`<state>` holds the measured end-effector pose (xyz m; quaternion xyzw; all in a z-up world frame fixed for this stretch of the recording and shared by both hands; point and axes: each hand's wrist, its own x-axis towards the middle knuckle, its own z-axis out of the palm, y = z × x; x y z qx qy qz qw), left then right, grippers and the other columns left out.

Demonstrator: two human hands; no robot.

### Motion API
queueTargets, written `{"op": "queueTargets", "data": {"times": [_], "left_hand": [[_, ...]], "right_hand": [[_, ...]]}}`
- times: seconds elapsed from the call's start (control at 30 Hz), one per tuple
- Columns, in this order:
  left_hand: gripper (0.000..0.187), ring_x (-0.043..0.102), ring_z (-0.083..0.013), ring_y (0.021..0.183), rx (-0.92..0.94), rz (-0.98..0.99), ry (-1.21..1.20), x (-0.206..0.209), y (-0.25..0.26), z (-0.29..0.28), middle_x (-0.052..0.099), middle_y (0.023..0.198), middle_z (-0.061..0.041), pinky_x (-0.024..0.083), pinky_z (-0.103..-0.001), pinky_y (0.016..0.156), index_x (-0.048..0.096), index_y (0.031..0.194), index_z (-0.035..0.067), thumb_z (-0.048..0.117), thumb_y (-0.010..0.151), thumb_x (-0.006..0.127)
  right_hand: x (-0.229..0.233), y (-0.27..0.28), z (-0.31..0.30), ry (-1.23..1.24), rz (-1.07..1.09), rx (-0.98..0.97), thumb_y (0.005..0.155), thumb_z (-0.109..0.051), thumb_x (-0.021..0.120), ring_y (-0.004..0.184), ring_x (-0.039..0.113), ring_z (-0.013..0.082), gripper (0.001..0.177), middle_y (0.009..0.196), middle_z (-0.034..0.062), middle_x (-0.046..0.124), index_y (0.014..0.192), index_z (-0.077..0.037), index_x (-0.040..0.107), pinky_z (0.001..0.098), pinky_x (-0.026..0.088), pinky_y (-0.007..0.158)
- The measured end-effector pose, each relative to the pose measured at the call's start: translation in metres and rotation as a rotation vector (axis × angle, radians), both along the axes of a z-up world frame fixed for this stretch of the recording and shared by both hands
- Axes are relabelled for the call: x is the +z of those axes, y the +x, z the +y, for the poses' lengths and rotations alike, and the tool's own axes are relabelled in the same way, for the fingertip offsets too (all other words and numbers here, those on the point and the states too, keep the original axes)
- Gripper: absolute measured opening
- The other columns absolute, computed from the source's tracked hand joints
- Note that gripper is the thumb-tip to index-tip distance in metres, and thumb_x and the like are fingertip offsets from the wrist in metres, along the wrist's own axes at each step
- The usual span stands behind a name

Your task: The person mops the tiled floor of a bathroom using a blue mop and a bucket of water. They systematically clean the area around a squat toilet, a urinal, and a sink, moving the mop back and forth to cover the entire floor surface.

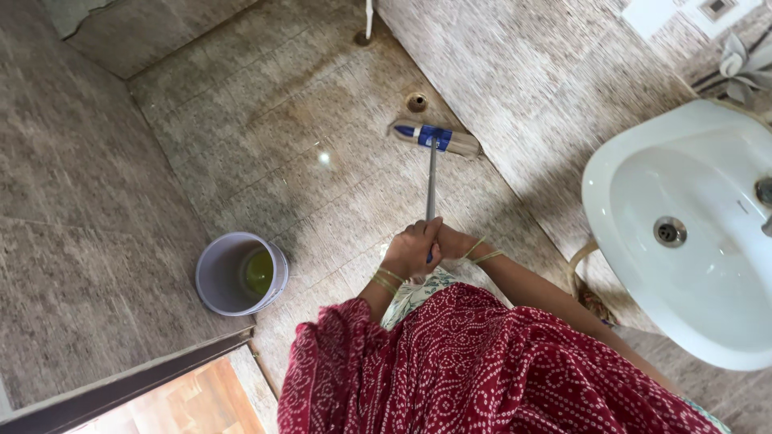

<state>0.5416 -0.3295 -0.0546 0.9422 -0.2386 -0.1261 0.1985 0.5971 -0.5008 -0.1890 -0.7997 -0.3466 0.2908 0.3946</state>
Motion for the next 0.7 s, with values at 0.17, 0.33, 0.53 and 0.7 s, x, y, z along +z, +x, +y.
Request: {"op": "queueTargets", "data": {"times": [0.17,0.33,0.53,0.7], "left_hand": [[0.063,0.059,-0.0214,0.070,-0.039,0.025,0.053,-0.017,0.017,0.017,0.059,0.105,-0.020,0.056,-0.033,0.055,0.033,0.153,0.007,0.034,0.096,0.041],[0.066,0.053,-0.0192,0.052,-0.001,0.224,0.084,0.006,-0.006,0.033,0.059,0.093,-0.020,0.049,-0.035,0.044,0.028,0.156,0.003,0.030,0.097,0.039],[0.056,0.053,-0.0174,0.055,0.011,-0.269,-0.123,0.056,-0.007,0.037,0.064,0.083,-0.016,0.049,-0.033,0.048,0.052,0.137,-0.002,0.026,0.088,0.048],[0.056,0.059,-0.0204,0.046,-0.015,-0.023,-0.155,0.105,-0.005,0.015,0.066,0.090,-0.026,0.052,-0.034,0.037,0.054,0.134,-0.005,0.020,0.085,0.052]], "right_hand": [[-0.010,0.014,0.023,-0.132,0.132,-0.054,0.084,-0.012,0.073,0.105,0.065,0.0258,0.036,0.114,0.0148,0.063,0.115,0.000,0.059,0.0337,0.060,0.092],[0.031,-0.007,0.042,0.106,-0.107,0.089,0.079,-0.006,0.076,0.103,0.061,0.0280,0.034,0.110,0.0157,0.060,0.108,0.001,0.061,0.0370,0.055,0.094],[0.092,-0.012,0.045,0.149,0.035,-0.054,0.078,-0.008,0.072,0.096,0.063,0.0274,0.030,0.103,0.0132,0.060,0.104,0.001,0.058,0.0371,0.057,0.085],[0.129,-0.022,0.018,0.163,0.103,0.003,0.083,-0.015,0.072,0.096,0.065,0.0270,0.027,0.102,0.0130,0.061,0.103,-0.001,0.060,0.0357,0.059,0.092]]}}
